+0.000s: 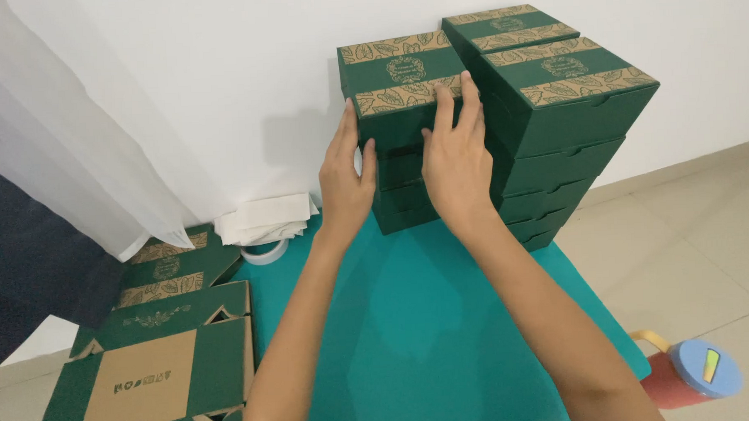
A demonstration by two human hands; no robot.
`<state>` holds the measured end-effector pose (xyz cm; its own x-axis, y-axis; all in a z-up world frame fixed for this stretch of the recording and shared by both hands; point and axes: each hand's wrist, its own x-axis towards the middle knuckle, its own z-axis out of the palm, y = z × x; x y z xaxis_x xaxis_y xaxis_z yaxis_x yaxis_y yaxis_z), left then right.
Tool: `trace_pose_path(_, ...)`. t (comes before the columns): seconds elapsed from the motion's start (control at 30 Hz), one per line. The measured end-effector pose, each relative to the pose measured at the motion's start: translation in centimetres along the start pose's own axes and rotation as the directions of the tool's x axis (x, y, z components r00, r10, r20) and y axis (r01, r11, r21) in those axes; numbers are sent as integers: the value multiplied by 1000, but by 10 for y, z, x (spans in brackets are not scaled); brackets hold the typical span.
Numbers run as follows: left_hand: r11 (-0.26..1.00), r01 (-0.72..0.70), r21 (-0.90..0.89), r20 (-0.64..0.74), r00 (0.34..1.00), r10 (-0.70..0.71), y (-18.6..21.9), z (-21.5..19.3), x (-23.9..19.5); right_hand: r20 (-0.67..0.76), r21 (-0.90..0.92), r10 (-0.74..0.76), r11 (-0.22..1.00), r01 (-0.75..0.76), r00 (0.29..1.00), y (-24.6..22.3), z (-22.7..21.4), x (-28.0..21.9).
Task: The person assembles a flat-packed cardboard box by folding the side flaps and tucking the tabs into slots to form the box structure. They then place a decorative lid on top of the assembled box.
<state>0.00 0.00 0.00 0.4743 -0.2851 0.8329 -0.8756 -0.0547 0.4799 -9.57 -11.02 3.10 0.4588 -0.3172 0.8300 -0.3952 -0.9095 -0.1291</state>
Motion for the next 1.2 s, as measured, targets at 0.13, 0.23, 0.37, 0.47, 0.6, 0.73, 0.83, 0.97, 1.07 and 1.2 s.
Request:
trace_pose_path(0.13,1000,3,14,-3,1000,-3,-5,9,7,-24,-67,8,998,-10,1000,-3,3,2)
trace_pose_path(0.23,1000,2,28,-28,1000,-1,-8,14,11,-20,-72,15,997,-16,1000,-3,9,2)
trace_pose_path(0.37,1000,-20,11,-30,999,20,-2,13,11,-72,-34,6,999,-8,997,-3,17,-2)
trace_pose_path(0.47,996,-72,52,-66,995,75,8,6,6,-85,54,-14,998,18,996,-13,14,-18)
trace_pose_path(0.6,928,-198,315,-27,976,218,18,12,-21,-96,116,-43,992,54,994,-12,42,-42)
trace_pose_path(0.73,891,-217,398,88,976,199,-8,28,-32,-41,83,-33,996,37,999,-4,57,-40)
trace_pose_path(0.83,854,-243,459,164,968,188,-17,32,-29,-24,69,-25,997,26,999,1,59,-33)
trace_pose_path(0.97,872,-226,434,197,968,153,-19,33,-25,14,92,-32,995,30,999,3,62,-29)
trace_pose_path(1.07,875,-220,431,200,969,145,-18,33,-20,31,103,-43,994,40,999,3,63,-26)
trace_pose_path(1.2,867,-228,443,223,965,139,-21,35,-20,56,94,-43,995,38,997,3,68,-26)
